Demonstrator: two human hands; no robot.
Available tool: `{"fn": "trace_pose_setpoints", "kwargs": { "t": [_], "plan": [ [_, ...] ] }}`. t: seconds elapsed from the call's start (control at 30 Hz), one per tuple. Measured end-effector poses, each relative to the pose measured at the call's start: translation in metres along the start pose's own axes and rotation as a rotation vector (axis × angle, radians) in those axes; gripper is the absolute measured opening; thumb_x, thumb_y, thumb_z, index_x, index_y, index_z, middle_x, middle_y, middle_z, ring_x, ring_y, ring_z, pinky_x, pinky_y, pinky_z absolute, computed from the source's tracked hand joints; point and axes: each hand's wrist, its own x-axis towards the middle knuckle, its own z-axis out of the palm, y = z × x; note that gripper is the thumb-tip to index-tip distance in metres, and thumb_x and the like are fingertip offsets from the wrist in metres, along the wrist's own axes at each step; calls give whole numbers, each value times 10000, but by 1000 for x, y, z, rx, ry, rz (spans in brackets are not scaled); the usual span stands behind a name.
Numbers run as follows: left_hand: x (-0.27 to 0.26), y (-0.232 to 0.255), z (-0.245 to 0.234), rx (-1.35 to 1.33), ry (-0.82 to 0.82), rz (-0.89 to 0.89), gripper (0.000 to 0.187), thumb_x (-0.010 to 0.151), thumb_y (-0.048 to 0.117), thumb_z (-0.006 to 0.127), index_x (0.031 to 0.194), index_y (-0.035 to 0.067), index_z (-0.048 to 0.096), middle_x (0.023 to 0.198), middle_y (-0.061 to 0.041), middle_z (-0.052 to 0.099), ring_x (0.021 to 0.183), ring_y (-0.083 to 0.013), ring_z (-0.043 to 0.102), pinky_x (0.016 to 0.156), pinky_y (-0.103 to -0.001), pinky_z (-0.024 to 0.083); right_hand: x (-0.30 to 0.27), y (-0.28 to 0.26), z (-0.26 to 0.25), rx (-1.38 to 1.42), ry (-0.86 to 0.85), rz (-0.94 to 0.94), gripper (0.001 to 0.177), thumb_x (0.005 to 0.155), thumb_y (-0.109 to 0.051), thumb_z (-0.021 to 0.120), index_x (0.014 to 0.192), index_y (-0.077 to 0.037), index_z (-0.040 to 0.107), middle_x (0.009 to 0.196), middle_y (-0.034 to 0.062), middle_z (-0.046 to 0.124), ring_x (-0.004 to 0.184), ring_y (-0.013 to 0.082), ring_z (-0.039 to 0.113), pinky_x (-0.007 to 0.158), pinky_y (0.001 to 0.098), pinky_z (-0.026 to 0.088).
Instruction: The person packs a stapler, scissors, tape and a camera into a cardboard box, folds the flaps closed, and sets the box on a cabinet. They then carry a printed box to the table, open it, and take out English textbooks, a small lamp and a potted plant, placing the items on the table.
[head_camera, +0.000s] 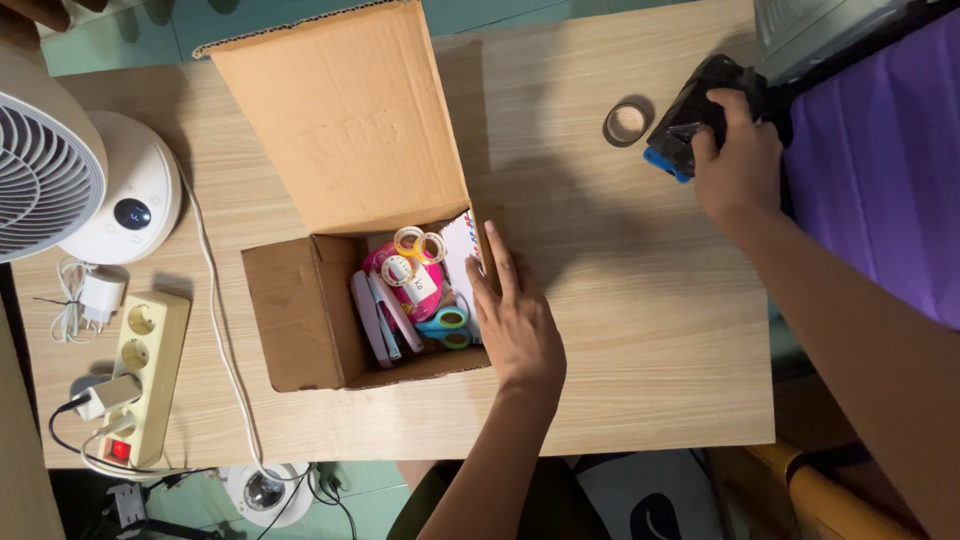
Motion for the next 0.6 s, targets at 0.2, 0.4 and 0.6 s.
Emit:
{"fn": "trace_pose_setpoints", "kwargs": {
  "t": [0.2,0.4,0.6],
  "plan": [
    [-5,-13,-6,-194,7,117,684,696,-145,632,1368,-65,533,1678,-166,88,1462,-548,233,1183,-505,315,-36,-58,-37,294,33,81,336,1087,-228,668,1375,-170,505,1168,241,606,984,351,684,754,443,568],
    [-8,-23,-12,-280,34,188,530,752,-75,623,1270,36,625,1675,-149,139,1502,-533,214,1179,-585,262,-85,-149,-67,585,-80,-110,316,1106,-131,615,1399,-160,501,1267,196,642,897,215,739,646,267,645],
    [-38,-46,-31,-362,38,301,456,863,58,611,1317,6,609,1505,-215,451,1389,-498,395,1200,-607,264,-142,-216,-62,752,-317,-357,656,995,-108,639,1549,-111,288,1331,254,583,955,222,756,670,288,656]
  ]
}}
